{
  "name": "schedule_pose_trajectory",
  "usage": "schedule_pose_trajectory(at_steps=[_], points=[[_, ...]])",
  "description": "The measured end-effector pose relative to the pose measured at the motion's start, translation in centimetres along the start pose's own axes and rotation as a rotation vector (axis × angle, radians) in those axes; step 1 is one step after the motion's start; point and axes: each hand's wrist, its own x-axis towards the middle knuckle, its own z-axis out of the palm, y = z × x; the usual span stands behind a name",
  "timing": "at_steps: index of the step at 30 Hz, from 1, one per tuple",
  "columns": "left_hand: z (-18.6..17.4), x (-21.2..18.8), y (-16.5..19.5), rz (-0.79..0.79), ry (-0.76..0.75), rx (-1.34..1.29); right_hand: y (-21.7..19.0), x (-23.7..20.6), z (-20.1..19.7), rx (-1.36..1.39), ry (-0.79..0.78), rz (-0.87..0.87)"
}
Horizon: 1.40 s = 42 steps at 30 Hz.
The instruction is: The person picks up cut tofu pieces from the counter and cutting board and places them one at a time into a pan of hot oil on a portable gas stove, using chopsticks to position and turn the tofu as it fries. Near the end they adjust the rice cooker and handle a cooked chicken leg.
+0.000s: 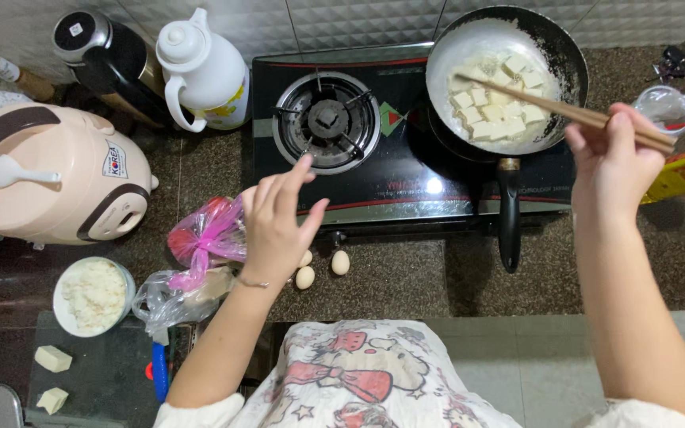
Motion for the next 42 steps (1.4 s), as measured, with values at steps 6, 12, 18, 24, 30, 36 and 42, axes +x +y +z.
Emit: schedule_pose_trajectory(at_steps=[6, 12, 18, 24, 30, 36, 42], points=[[-1.4, -2.9, -3.0, -0.184, -0.06, 0.065, 5.2, 8.2, -1.6, -0.168, 0.009, -0.114], [-2.5, -5.2, -4.2, -0.311, -0.069, 0.073, 7.7, 11.9, -0.6, -0.164, 0.035, -0.098], [-2.6, -5.8, -4.3, -0.353, -0.072, 0.037, 7.5, 12.5, 0.1, -0.147, 0.048, -0.079], [-2.6, -5.8, -4.2, -0.368, -0.062, 0.02, 7.3, 12.4, -0.3, -0.215, -0.082, -0.198], [-2.6, -6.3, -4.2, -0.377, -0.062, 0.011, 7.2, 12.5, -1.2, -0.271, -0.105, -0.242], [-3.6, -8.1, -5.1, -0.385, -0.017, 0.002, 4.1, 10.0, 0.5, -0.338, -0.109, -0.3], [-5.2, -12.4, -7.4, -0.554, 0.037, -0.02, -1.1, 1.7, 5.8, -0.297, -0.324, -0.478]])
